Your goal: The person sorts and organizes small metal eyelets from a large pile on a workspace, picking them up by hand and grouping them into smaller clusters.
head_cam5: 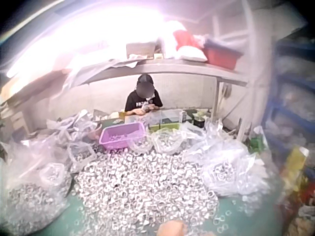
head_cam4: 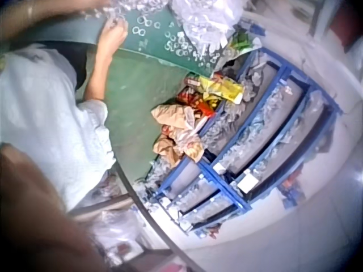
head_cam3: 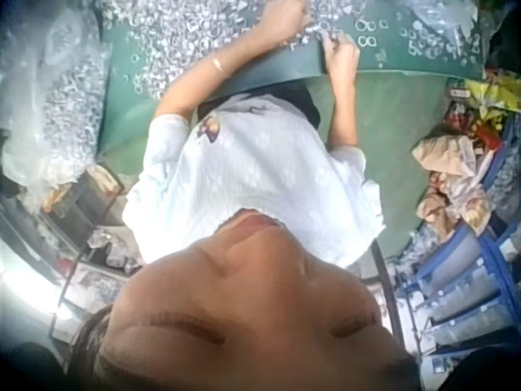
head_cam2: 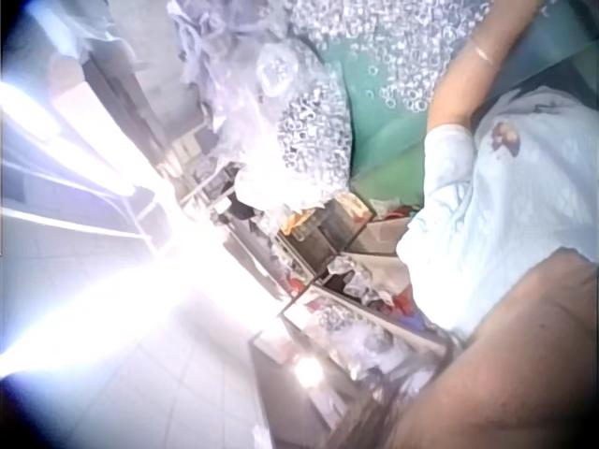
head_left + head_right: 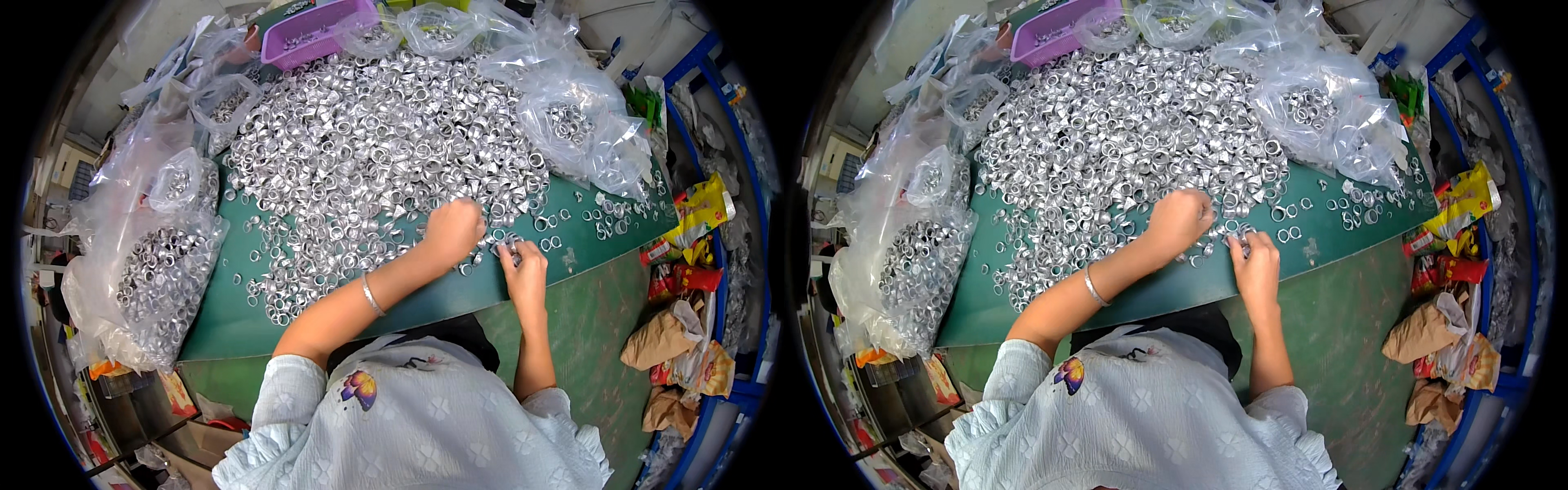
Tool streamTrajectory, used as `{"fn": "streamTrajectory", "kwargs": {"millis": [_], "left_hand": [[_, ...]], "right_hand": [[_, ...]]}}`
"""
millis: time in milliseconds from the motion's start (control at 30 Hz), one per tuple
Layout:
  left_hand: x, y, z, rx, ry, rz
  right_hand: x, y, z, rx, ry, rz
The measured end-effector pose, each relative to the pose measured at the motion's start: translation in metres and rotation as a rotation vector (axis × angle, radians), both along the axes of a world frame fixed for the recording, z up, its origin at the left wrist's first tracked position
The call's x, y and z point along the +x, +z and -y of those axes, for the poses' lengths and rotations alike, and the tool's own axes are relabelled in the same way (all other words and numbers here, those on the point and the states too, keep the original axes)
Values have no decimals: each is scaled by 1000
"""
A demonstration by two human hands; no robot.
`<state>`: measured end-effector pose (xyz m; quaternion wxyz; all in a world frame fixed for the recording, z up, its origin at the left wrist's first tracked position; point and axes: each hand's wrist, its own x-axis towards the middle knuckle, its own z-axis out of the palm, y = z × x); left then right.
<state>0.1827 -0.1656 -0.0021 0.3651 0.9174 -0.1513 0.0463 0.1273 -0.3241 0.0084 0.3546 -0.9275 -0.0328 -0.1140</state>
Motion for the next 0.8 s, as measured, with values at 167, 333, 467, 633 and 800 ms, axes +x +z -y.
{"fn": "streamTrajectory", "kwargs": {"millis": [167, 333, 467, 633, 800], "left_hand": [[-1, 19, -28, -1078, 34, -849], [-22, 23, -45, -1343, 61, -954], [-47, 25, -55, -1450, 39, -955], [-76, 24, -72, -1621, 79, -1201], [-92, 38, -88, -1560, 244, -1299]], "right_hand": [[4, 5, 10, 765, 22, -335], [6, 16, -2, 1189, 216, -464], [9, 22, -33, 1303, 386, -518], [16, 35, -66, 402, 719, 105], [0, 71, -107, -78, 960, 125]]}}
